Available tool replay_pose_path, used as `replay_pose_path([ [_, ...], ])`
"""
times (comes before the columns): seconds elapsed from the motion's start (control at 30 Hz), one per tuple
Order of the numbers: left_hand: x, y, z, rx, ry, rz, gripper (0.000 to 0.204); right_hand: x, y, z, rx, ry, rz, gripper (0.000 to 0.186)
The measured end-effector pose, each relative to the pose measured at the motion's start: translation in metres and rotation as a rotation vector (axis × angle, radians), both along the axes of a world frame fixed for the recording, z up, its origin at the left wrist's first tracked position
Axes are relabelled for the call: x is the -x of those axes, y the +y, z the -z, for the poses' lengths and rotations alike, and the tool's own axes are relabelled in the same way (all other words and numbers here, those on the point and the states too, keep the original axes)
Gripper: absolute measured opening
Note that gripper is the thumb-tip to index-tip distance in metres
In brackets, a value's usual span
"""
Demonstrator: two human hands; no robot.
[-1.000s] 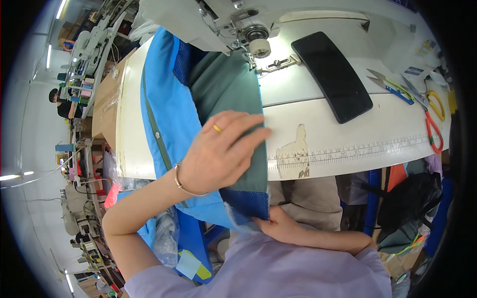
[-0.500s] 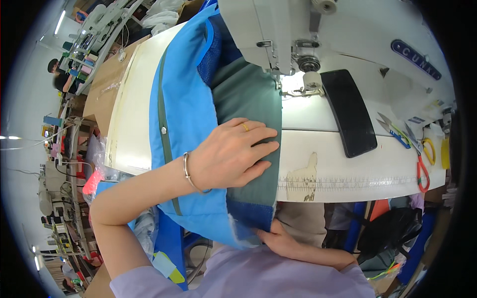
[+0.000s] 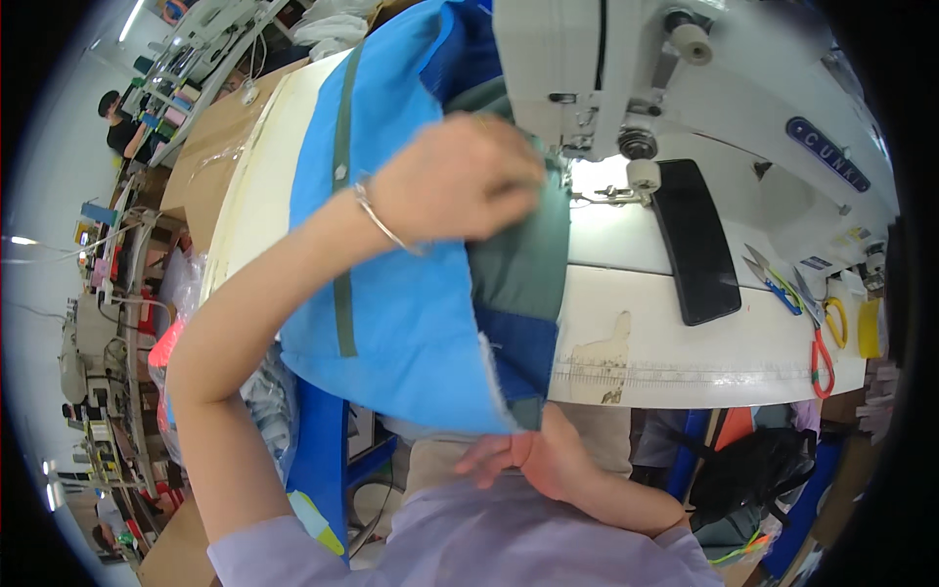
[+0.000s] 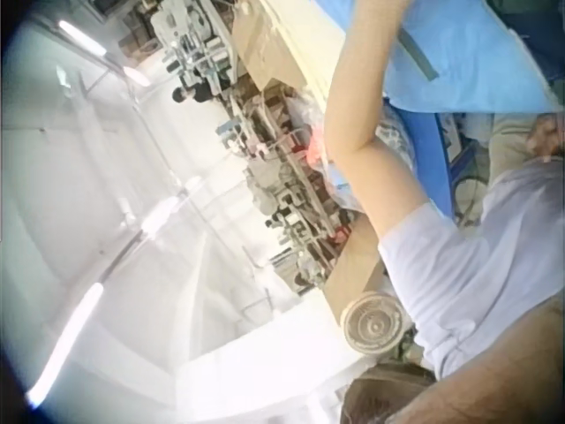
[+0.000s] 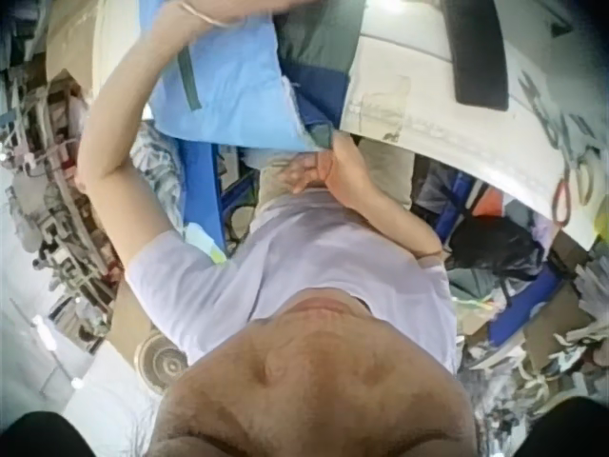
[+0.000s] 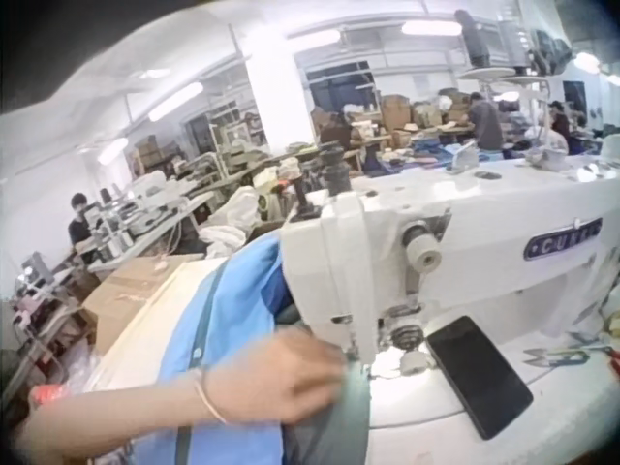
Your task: The person operates an industrial sewing machine to stitch a blue and green fabric bag. They guide the fabric under the needle, aligning the edges and adjusting the bag's position to sew along the seams. The person handles the bag with both hands, ensuring the material feeds smoothly through the machine.
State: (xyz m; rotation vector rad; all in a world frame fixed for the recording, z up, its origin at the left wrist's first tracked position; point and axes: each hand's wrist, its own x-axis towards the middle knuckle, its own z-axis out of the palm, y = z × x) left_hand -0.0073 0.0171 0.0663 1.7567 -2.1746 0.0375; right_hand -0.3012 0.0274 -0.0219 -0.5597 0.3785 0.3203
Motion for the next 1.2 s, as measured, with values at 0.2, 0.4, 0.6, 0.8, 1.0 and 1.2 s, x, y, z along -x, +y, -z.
replay_pose_path([
  [0.2,-0.086,0.094,-0.002,0.293,-0.270,-0.841,0.054,0.003,-0.010,0.014,-0.067,-0.018,-0.117,0.087],
  [0.4,-0.093,0.139,-0.005,-0.313,0.490,-1.073,0.063,0.002,-0.008,0.020,0.060,0.050,-0.132,0.062],
  [0.6,0.007,0.169,-0.088,0.708,1.050,-0.558,0.043,0.001,-0.005,0.013,0.329,0.172,0.002,0.045],
  [0.8,0.091,0.343,-0.037,0.446,0.907,-0.904,0.042,-0.007,0.023,0.011,0.489,0.043,0.029,0.034],
  [1.0,0.104,0.331,0.038,0.191,0.710,-1.219,0.040,-0.015,0.068,0.065,0.519,-0.057,0.224,0.024],
  [1.2,0.143,0.237,-0.033,0.364,-0.153,-0.160,0.049,-0.037,0.091,0.112,0.796,-0.146,0.390,0.026],
])
